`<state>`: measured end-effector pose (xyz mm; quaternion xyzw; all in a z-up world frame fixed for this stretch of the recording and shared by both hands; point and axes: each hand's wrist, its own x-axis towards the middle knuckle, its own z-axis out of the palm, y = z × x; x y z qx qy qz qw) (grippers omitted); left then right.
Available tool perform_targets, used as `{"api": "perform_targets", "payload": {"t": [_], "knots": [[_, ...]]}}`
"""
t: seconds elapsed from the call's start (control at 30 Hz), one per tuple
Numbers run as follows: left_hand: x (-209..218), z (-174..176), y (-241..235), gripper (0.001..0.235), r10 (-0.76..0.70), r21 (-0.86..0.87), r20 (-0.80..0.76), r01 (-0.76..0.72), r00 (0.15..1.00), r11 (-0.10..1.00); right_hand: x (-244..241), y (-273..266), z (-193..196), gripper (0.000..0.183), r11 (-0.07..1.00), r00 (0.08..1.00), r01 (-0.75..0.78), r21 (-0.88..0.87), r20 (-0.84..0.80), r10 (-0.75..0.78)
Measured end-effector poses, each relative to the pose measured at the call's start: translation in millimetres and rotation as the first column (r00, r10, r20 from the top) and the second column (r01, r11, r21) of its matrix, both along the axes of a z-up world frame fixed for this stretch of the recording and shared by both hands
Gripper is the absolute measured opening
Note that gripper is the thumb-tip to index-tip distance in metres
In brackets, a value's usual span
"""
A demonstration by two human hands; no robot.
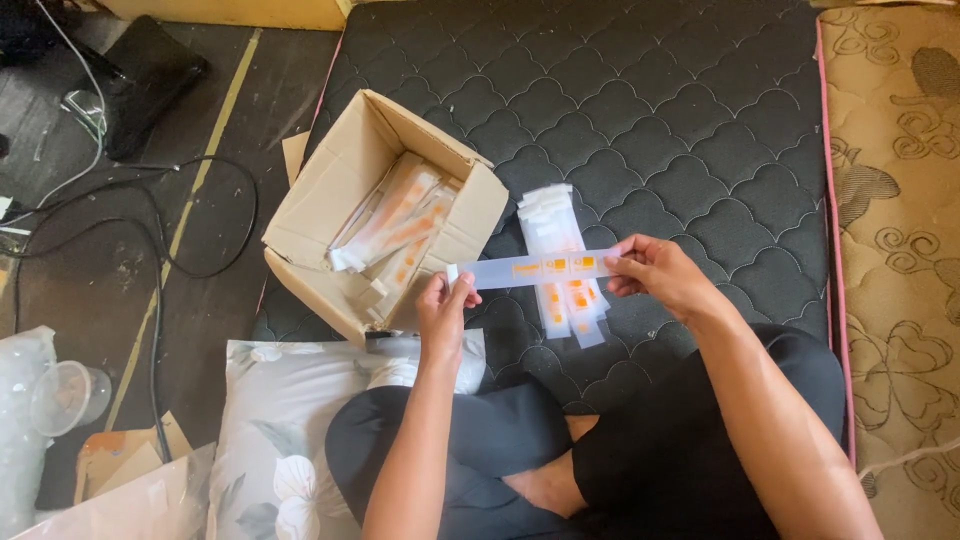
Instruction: The person sits on a mattress and repeatedly takes sheets of orange stickers from a cardboard box. They peel the stickers off the backing paper and place them into a growing stack on the mattress.
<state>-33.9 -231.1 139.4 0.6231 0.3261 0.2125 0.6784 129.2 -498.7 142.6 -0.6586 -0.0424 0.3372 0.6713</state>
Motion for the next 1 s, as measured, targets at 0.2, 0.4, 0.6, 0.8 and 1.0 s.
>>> {"api": "perform_targets", "payload": {"t": [0.2,0.4,0.6,0.8,1.0], "knots": [[-0.1,2.7,-2.3,0.011,-0.027,-0.119,0.025,0.029,0.999,0.992,-0.7,-1.0,4.2,0.019,1.0,1.0,0.014,0.012,-0.027,-0.013],[-1.7,5.5,-1.0,0.004,-0.024,-0.138,0.024,0.028,0.999,0.99,-6.0,0.3,16.7,0.02,0.999,1.0,-0.021,-0.035,-0.024,0.02],[-2.7,-32.7,9.5,0.011,-0.24,0.341,-0.315,0.345,0.918,0.875,7.3,3.5,-26.9,0.017,0.994,0.962,0.105,0.04,0.249,-0.112],[-7.4,-19.8,-42.9,0.014,-0.471,0.511,-0.596,0.76,0.65,0.403,2.6,15.6,-30.4,0.02,0.973,0.946,0.138,0.182,0.267,-0.184],[-3.7,0.4,-65.3,0.028,-0.565,0.484,-0.165,0.565,0.809,0.668,-14.3,27.8,-34.0,0.019,0.996,0.902,-0.068,0.058,0.429,0.036]]}}
